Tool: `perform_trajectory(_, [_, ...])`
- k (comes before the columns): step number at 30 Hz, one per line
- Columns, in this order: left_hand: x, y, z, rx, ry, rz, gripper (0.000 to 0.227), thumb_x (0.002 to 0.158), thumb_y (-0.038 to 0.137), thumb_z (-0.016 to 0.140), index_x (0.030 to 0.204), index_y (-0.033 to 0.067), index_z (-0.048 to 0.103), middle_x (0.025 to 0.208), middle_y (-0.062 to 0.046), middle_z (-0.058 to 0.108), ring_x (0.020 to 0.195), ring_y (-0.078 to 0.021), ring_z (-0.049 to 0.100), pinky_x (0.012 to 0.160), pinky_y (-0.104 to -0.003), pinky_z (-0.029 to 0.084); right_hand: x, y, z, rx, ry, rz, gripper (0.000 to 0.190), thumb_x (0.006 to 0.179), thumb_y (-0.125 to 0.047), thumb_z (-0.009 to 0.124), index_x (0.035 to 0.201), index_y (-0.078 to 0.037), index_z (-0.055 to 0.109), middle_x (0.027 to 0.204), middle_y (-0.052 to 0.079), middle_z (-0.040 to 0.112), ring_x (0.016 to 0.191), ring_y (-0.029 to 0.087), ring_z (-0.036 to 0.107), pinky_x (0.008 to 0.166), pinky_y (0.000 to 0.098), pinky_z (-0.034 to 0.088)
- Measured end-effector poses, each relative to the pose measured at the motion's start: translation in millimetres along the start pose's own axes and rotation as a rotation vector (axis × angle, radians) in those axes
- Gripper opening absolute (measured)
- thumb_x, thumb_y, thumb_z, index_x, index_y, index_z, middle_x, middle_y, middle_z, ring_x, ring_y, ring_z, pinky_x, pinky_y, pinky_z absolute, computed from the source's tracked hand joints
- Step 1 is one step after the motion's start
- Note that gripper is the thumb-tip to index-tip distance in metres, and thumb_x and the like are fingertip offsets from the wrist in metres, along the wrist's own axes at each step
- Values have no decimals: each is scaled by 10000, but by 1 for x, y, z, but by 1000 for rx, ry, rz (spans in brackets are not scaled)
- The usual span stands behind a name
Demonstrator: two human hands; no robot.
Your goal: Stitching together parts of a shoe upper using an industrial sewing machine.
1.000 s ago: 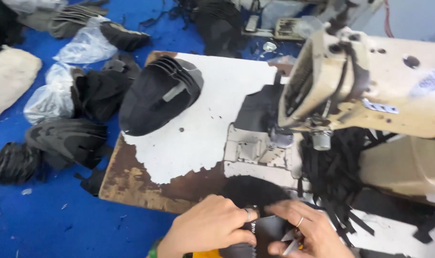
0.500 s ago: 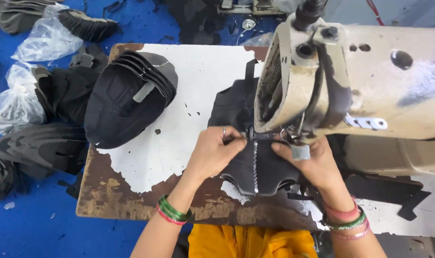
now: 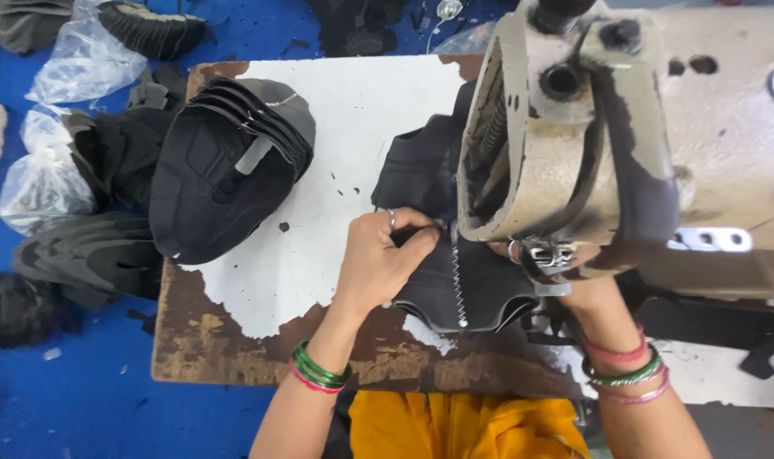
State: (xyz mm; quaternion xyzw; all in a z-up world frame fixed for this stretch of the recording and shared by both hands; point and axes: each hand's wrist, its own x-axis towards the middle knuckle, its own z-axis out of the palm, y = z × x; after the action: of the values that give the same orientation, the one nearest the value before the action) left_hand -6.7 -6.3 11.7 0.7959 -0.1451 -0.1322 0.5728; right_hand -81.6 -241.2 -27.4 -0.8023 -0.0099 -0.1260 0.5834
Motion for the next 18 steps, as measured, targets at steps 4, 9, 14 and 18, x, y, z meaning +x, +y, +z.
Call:
perform_trajectory(4, [11,-15,3,-34,26,46,144,838,100,709,910,-5,776,657,-1,695,562,-4,530,502,-222,425,-7,107,-21,47,-15,-89,356,828,-67,793,1144,50,677,1112,109,726,998,177,700,858,322,592])
perform_trajectory(9, [27,-17,3,-69,14,41,152,855,81,680,929,-11,777,587,28,594,553,0,447,481,-226,344,-17,238,-48,-72,69,-130,359,1021,-156,642,1298,-5,472,987,71,599,821,131,585,817,228,482])
perform_trajectory(14, [34,-15,4,-48,-12,39,148,869,90,684,931,-8,775,591,33,590,554,-10,441,482,-231,332,12,71,-19,-498,127,-410,910,866,-274,764,1523,147,296,1251,251,538,1064,279,557,1043,386,483])
perform_trajectory(18, [31,17,1,216,43,130,139,860,146,739,931,44,800,594,-28,625,525,-104,526,494,-291,404,13,77,-31,-38,-90,-483,937,945,-337,807,1550,89,231,1533,270,344,1351,257,428,1061,298,449])
